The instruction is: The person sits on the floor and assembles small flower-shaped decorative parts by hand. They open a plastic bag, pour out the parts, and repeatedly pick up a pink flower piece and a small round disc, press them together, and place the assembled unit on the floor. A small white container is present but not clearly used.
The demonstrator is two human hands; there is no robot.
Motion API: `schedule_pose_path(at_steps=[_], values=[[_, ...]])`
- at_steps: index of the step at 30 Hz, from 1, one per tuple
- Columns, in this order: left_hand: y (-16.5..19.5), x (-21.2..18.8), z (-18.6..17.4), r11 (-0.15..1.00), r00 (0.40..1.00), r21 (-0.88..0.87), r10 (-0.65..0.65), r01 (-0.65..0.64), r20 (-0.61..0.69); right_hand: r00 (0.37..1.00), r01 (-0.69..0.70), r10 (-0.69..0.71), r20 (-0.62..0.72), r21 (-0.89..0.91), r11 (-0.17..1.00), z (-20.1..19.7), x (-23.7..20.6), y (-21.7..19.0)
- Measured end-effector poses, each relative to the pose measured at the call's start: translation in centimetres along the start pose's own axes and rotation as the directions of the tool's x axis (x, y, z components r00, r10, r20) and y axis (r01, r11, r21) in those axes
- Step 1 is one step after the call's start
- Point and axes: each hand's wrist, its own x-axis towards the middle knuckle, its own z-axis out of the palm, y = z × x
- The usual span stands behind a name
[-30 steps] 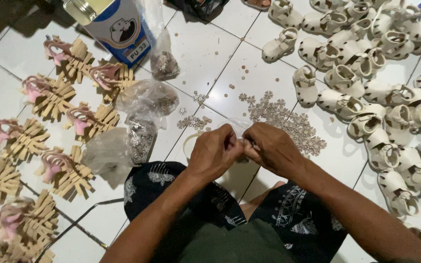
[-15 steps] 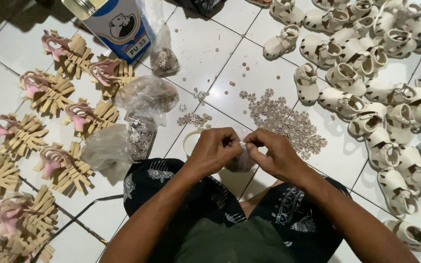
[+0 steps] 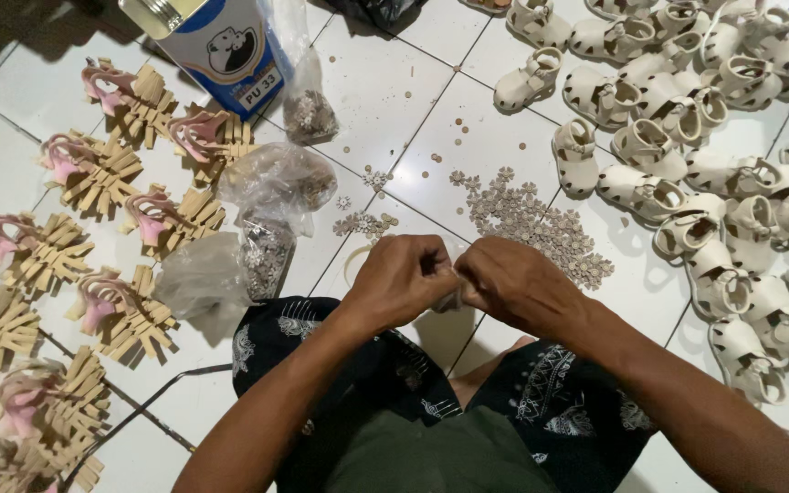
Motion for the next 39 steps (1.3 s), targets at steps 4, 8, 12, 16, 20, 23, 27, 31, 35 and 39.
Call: schedule_pose_path(at_steps=[4, 8, 12, 16, 20, 23, 27, 31, 35, 39], values=[[-0.7, -0.1, -0.5, 0.977, 0.984, -0.117, 0.171, -0.176, -0.05, 0.938, -0.324, 0.346, 0.001, 0.357, 0.876, 0.0, 0.2, -0.6], [-1.4, -0.6, 0.1, 0.947, 0.991, -0.29, 0.131, -0.136, -0.036, 0.916, -0.372, 0.398, 0.039, 0.447, 0.813, -1.6, 0.1, -2.4], [-1.3, -0.9, 0.2, 0.96, 0.996, -0.266, 0.071, -0.083, -0.057, 0.978, -0.188, 0.207, -0.027, 0.318, 0.929, -3.5, 0.4, -3.5], [-0.4, -0.8, 0.1, 0.987, 0.996, -0.157, 0.024, -0.038, -0.086, 0.972, -0.233, 0.232, 0.045, 0.336, 0.913, -4.1, 1.6, -2.9], [0.0, -0.7, 0.4, 0.968, 0.997, -0.249, -0.014, -0.005, -0.073, 0.981, -0.194, 0.186, 0.054, 0.305, 0.933, -4.1, 1.7, -2.5], [-0.4, -0.5, 0.5, 0.912, 0.998, -0.41, -0.042, 0.02, -0.043, 0.999, -0.044, 0.042, 0.014, 0.167, 0.985, -3.5, 1.5, -2.8], [-0.7, -0.6, 0.4, 0.909, 0.994, -0.408, 0.045, -0.083, -0.103, 0.988, -0.047, 0.083, -0.132, 0.252, 0.967, -3.8, 0.7, -2.9], [-0.2, -0.7, -0.1, 0.991, 0.995, -0.132, -0.038, 0.026, -0.091, 0.989, -0.045, 0.057, -0.135, 0.089, 0.995, -4.1, 0.6, -2.8], [0.8, -0.9, 0.6, 0.998, 0.989, -0.065, -0.003, -0.007, -0.146, 0.997, 0.081, -0.078, 0.025, -0.287, 0.955, -3.5, 0.9, -3.2], [1.2, -0.9, -0.1, 0.95, 0.994, -0.313, -0.056, 0.023, -0.098, 0.988, 0.155, -0.15, 0.046, -0.436, 0.886, -3.1, 1.7, -3.1]])
